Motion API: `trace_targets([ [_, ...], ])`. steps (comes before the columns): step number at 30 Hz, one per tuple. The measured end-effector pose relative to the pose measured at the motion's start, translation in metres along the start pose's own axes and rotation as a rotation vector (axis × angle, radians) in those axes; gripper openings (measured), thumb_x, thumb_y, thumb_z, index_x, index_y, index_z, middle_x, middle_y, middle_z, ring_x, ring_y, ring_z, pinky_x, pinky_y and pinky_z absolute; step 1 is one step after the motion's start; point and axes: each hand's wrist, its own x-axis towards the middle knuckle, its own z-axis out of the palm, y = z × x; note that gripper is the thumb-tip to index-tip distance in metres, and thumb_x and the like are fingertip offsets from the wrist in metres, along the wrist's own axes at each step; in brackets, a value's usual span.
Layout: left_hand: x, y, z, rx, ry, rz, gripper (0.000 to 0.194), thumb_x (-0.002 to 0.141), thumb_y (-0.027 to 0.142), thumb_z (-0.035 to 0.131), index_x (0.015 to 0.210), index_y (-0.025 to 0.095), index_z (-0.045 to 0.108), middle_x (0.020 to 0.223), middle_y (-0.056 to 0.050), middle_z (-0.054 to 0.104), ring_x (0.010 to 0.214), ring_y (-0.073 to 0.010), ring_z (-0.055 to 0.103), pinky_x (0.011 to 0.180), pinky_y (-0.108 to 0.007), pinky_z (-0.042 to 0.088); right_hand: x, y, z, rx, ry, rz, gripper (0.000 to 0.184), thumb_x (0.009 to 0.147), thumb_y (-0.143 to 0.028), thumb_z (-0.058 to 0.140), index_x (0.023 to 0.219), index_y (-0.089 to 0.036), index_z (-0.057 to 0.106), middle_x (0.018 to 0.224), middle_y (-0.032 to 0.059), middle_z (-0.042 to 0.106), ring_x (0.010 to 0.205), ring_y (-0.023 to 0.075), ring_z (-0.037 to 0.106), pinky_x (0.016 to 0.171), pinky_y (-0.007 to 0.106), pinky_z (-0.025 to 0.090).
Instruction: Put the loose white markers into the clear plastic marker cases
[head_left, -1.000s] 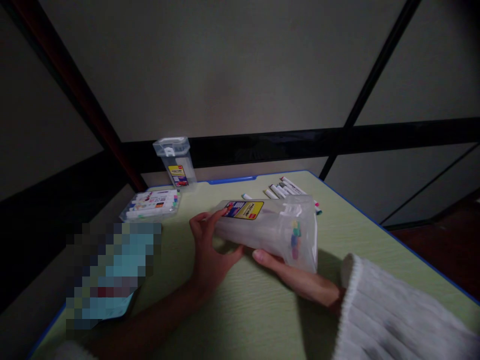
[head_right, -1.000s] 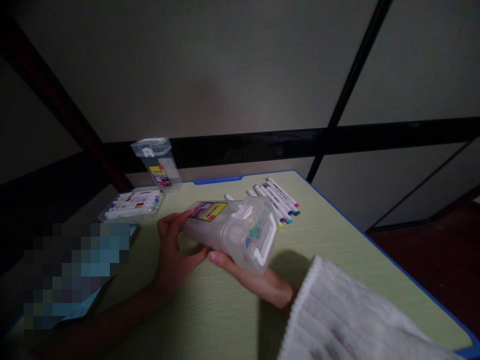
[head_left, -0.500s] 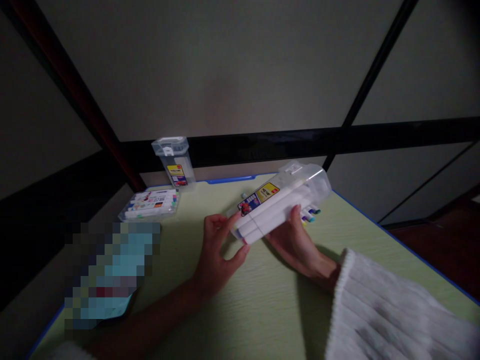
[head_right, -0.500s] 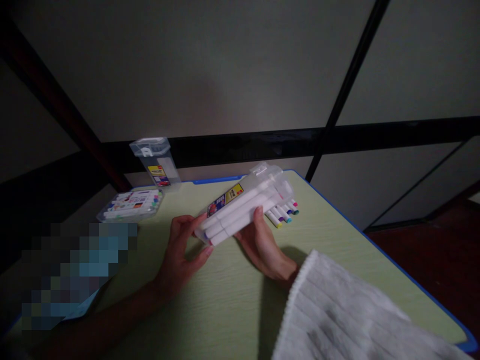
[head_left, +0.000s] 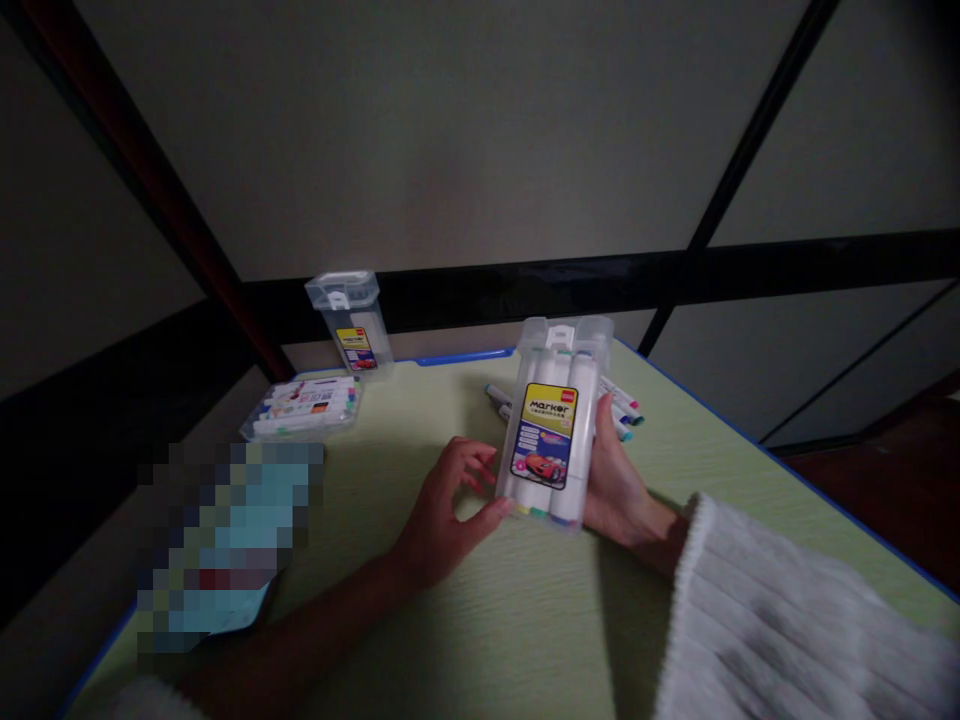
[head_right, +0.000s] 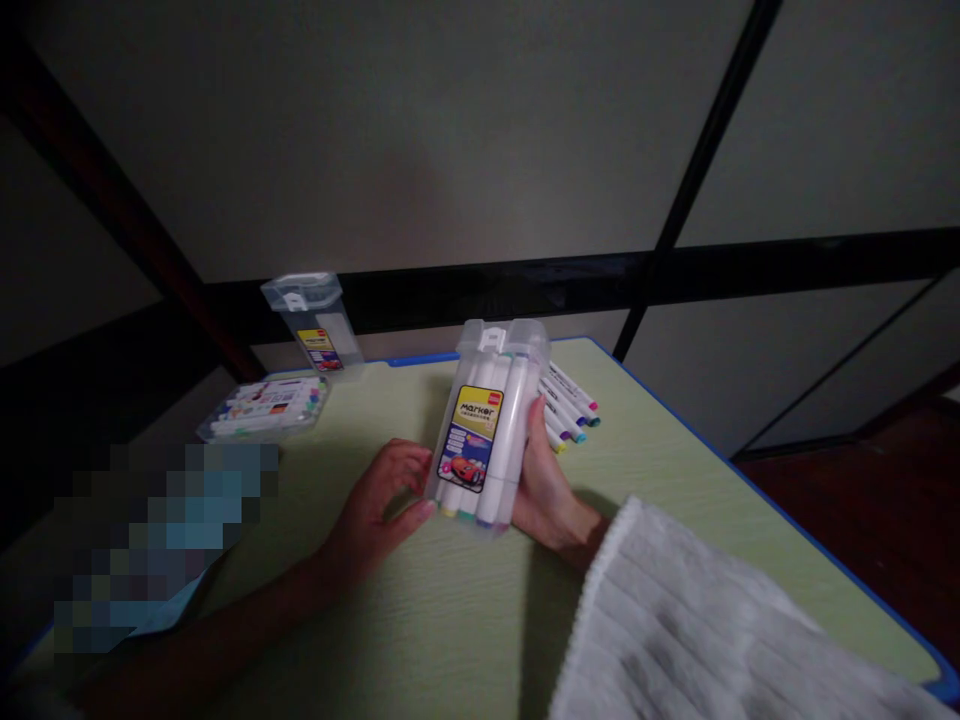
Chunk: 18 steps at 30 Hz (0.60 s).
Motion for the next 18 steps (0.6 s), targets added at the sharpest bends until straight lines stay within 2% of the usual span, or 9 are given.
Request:
trace_targets([
  [3, -0.0003, -0.0057, 0.0020, -0.226, -0.092, -0.148, 0.030, 0.074, 0.033, 0.060, 0.096, 0.021, 0.044, 0.094, -0.005, 0.056, 0.082, -0.0154, 0.056, 0.073, -0.028, 0.044, 0.0003, 0.0006, -0.0023, -0.043, -0.026, -0.013, 0.069, 0.075, -0.074, 0.025, 0.100, -0.023, 0.064, 0.099, 0.0061, 0.070, 0.099, 0.0225, 0.061, 0.094, 0.044, 0.041],
  [6, -0.0009, -0.0093, 0.0033, -0.410, -0.192, -0.217, 0.039, 0.070, 0.045, 0.063, 0.093, 0.021, 0.043, 0.097, -0.006, 0.057, 0.086, -0.0171, 0.057, 0.075, -0.030, 0.043, 0.0000, 0.0007, -0.0030, -0.091, -0.039, -0.014, 0.067, 0.076, -0.073, 0.026, 0.099, -0.024, 0.065, 0.095, 0.0051, 0.071, 0.093, 0.0222, 0.063, 0.091, 0.043, 0.043],
  [10, -0.0015, -0.0100, 0.0028, -0.542, -0.262, -0.268, 0.046, 0.064, 0.041, 0.071, 0.092, 0.022, 0.040, 0.097, -0.005, 0.058, 0.089, -0.0173, 0.059, 0.077, -0.030, 0.044, -0.0002, 0.0011, -0.0014, -0.107, -0.029, 0.015, 0.069, 0.076, -0.073, 0.026, 0.101, -0.023, 0.065, 0.100, 0.0068, 0.070, 0.096, 0.0229, 0.062, 0.093, 0.043, 0.042],
  [13, -0.0019, -0.0095, 0.0024, -0.561, -0.244, -0.302, 0.047, 0.063, 0.036, 0.074, 0.092, 0.022, 0.039, 0.097, -0.004, 0.059, 0.086, -0.0161, 0.060, 0.076, -0.030, 0.044, 0.0014, 0.0004, 0.0007, -0.093, 0.013, 0.025, 0.070, 0.078, -0.072, 0.025, 0.104, -0.020, 0.064, 0.106, 0.0078, 0.068, 0.099, 0.0221, 0.061, 0.095, 0.041, 0.040],
  [18, -0.0004, -0.0074, 0.0048, -0.572, -0.156, -0.294, 0.043, 0.065, 0.039, 0.071, 0.085, 0.022, 0.037, 0.085, -0.001, 0.064, 0.081, -0.0157, 0.062, 0.073, -0.029, 0.045, 0.0046, 0.0018, 0.0012, -0.121, 0.029, -0.067, 0.060, 0.081, -0.066, 0.030, 0.111, -0.022, 0.060, 0.110, 0.0054, 0.066, 0.102, 0.0205, 0.060, 0.097, 0.040, 0.039],
])
